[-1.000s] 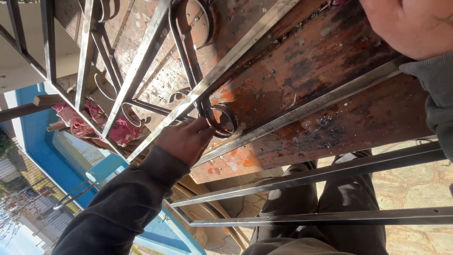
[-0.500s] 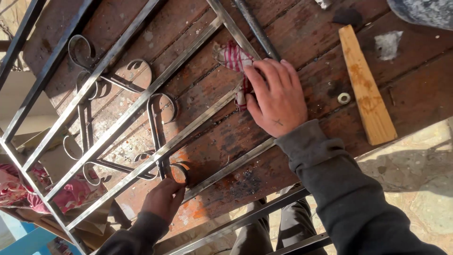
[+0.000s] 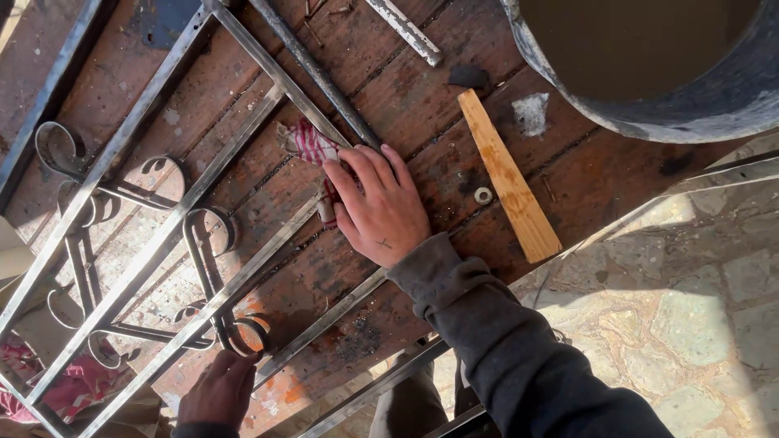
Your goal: The recorder is assembling decorative elements onto a metal grille, using a cloth for cleaning and a hammer with a wood block for positioning.
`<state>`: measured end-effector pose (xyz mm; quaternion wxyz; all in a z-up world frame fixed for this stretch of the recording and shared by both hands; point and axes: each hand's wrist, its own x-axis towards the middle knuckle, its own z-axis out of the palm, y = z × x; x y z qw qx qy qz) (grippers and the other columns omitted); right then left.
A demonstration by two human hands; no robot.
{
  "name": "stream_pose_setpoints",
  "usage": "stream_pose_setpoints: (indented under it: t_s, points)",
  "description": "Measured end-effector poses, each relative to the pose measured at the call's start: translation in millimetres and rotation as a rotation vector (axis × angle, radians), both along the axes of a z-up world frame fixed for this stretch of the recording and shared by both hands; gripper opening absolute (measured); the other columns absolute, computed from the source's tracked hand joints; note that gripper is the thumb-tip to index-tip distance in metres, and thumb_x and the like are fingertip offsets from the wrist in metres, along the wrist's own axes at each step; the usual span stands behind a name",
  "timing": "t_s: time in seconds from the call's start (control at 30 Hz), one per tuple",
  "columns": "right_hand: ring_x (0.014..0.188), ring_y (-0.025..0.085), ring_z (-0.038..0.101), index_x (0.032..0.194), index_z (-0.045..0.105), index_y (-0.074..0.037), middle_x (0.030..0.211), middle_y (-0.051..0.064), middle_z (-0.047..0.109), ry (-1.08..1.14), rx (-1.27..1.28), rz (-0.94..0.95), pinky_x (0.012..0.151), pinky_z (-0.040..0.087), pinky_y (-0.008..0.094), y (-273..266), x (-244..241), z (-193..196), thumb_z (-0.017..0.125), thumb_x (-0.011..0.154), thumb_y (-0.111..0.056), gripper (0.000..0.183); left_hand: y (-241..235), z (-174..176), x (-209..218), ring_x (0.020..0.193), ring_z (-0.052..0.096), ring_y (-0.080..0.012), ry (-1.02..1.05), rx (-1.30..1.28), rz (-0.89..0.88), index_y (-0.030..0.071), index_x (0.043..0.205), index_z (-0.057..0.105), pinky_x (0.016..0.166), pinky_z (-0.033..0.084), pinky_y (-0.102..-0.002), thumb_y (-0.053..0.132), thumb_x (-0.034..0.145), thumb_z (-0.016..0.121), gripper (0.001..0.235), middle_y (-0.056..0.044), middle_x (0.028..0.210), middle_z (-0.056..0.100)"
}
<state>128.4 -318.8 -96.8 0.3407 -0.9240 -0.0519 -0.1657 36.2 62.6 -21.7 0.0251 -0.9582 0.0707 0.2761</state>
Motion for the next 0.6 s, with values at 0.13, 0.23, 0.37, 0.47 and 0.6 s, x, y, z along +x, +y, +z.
stream_pose_setpoints:
  t_s: [0.13,0.23,0.37,0.47,0.6]
  points:
    - [0.140,0.034,0.046,0.145,0.051,-0.006,0.144,0.015,0.049,0.019,0.035,-0.031,0.123,0.031,0.059,5,-2,8,0.068,0.096,-0.026,0.056,48,-37,-18,0.100,0.071,-0.0286,-0.071,0.080,-0.185,0.024,0.102,0.081,0.080,0.060,-0.040,0.028,0.083,0.075,0.021,-0.001,0.103,0.072]
    - [0.141,0.034,0.046,0.145,0.051,-0.007,0.144,0.015,0.049,0.044,0.044,-0.064,0.124,0.031,0.058,0,-6,10,0.069,0.095,-0.026,0.056,97,-121,-23,0.082,0.078,-0.0253,-0.057,-0.150,0.354,0.013,0.108,0.082,0.087,0.062,-0.036,0.016,0.088,0.079,0.021,-0.012,0.087,0.077]
    - [0.142,0.033,0.047,0.144,0.052,-0.008,0.144,0.014,0.050,0.064,0.067,-0.046,0.127,0.031,0.058,-2,-3,9,0.069,0.093,-0.025,0.057,65,-167,-2,0.086,0.077,-0.0233,-0.024,-0.373,0.427,0.010,0.110,0.079,0.088,0.061,-0.035,0.012,0.089,0.077,0.021,-0.013,0.091,0.077]
    - [0.143,0.032,0.047,0.144,0.051,-0.009,0.144,0.015,0.050,0.073,0.096,-0.041,0.127,0.031,0.057,1,-8,7,0.069,0.093,-0.026,0.057,76,-161,-2,0.089,0.076,-0.0219,-0.017,-0.471,0.512,0.008,0.111,0.077,0.089,0.060,-0.034,0.009,0.089,0.076,0.022,-0.013,0.094,0.076]
    - [0.141,0.033,0.046,0.146,0.050,-0.008,0.144,0.015,0.049,0.045,0.076,-0.009,0.126,0.030,0.058,2,-4,4,0.069,0.095,-0.028,0.058,108,-147,-14,0.093,0.075,-0.0200,-0.074,-0.604,0.674,0.005,0.112,0.073,0.090,0.059,-0.033,0.005,0.090,0.074,0.023,-0.014,0.098,0.076]
